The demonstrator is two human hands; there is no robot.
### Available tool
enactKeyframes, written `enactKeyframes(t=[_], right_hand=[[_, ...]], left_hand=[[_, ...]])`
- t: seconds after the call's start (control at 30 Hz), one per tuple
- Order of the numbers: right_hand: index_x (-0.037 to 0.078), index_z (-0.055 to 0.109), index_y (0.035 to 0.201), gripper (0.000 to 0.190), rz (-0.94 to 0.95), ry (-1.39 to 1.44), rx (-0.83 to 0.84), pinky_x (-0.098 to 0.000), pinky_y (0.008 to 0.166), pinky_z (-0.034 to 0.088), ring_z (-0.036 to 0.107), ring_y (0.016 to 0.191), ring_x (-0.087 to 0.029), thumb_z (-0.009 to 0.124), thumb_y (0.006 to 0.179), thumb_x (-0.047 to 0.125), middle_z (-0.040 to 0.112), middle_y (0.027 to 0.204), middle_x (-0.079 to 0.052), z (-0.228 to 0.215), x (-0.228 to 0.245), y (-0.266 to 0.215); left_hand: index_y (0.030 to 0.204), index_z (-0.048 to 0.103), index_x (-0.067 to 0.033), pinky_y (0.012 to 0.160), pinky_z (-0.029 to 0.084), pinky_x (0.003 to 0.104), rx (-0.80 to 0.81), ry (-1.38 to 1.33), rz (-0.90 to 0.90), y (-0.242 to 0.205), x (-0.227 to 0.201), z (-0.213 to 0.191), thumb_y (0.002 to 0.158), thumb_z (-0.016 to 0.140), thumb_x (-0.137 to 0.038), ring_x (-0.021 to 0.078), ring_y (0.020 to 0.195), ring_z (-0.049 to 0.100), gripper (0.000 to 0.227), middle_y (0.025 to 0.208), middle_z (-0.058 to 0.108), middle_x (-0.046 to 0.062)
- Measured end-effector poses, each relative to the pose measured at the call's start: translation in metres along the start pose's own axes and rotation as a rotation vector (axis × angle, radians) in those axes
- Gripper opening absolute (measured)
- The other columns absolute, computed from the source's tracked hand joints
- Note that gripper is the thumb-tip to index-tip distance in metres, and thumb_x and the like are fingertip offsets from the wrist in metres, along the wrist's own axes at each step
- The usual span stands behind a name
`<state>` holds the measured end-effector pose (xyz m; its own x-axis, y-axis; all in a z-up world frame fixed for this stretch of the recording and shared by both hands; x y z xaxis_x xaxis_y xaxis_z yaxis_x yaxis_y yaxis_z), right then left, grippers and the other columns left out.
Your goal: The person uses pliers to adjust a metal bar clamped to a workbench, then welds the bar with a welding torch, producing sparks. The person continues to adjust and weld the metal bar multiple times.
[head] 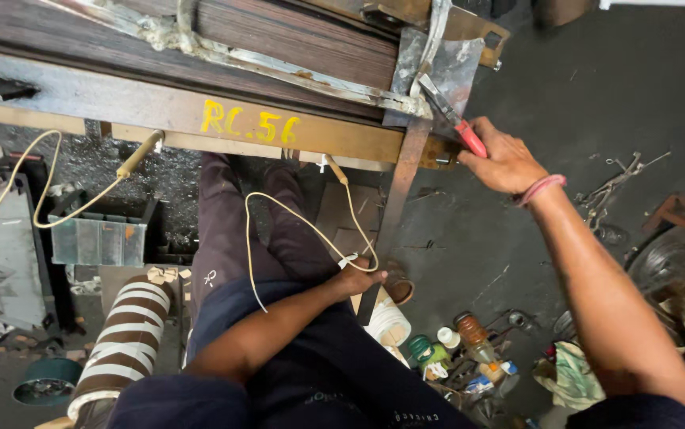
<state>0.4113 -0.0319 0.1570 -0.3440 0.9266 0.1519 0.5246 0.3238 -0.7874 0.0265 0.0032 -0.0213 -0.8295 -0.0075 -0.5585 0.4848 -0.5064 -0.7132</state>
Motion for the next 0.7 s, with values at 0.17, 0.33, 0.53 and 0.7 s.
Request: enactKeyframes(t=[0.17,0.33,0.53,0.7], right_hand=[[0.008,0.051,0.131,0.073,0.042,-0.2,0.103,-0.0533,0.085,0.05,0.066,0.095,-0.047,0.083,0.073,0.038,0.07,0.097,-0.026,-0.015,-0.001,0.0],[0.006,0.056,0.118,0.054,0.001,-0.224,-0.193,-0.0518,0.083,0.05,0.067,0.09,-0.044,0.083,0.077,0.029,0.071,0.098,-0.021,0.014,0.0,-0.001],[0.009,0.057,0.117,0.052,-0.014,-0.31,-0.558,-0.0514,0.087,0.034,0.066,0.091,-0.035,0.084,0.077,0.029,0.066,0.105,-0.012,0.06,0.003,0.0],[0.0,0.05,0.135,0.066,-0.146,-0.118,-0.501,-0.0547,0.086,0.034,0.064,0.093,-0.04,0.077,0.085,0.034,0.063,0.119,-0.02,0.063,-0.014,-0.019]], left_hand=[[0.107,0.073,-0.0013,0.081,0.056,0.037,-0.011,-0.129,-0.042,-0.007,-0.004,0.003,0.094,0.07,-0.04,0.0208,0.09,0.073,0.041,0.098,0.078,0.01],[0.111,0.066,0.0017,0.084,0.058,0.035,-0.044,-0.192,-0.019,-0.009,-0.009,0.004,0.094,0.071,-0.037,0.0201,0.093,0.075,0.043,0.096,0.078,0.01],[0.113,0.067,-0.0002,0.088,0.055,0.034,-0.055,-0.065,-0.055,-0.003,0.006,0.009,0.095,0.072,-0.036,0.0169,0.094,0.071,0.04,0.097,0.077,0.008],[0.11,0.075,-0.0007,0.088,0.057,0.032,0.058,-0.316,-0.024,0.009,0.014,0.013,0.097,0.069,-0.025,0.0143,0.094,0.073,0.028,0.099,0.078,0.007]])
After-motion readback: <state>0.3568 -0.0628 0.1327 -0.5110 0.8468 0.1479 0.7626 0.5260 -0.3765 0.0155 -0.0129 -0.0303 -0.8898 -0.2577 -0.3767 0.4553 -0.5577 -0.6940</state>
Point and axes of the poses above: each hand's wrist, its own y-axis towards the middle knuckle, its own z-axis out of the palm, x = y × z, the point moved 3 cm from there along y, towards the middle knuckle
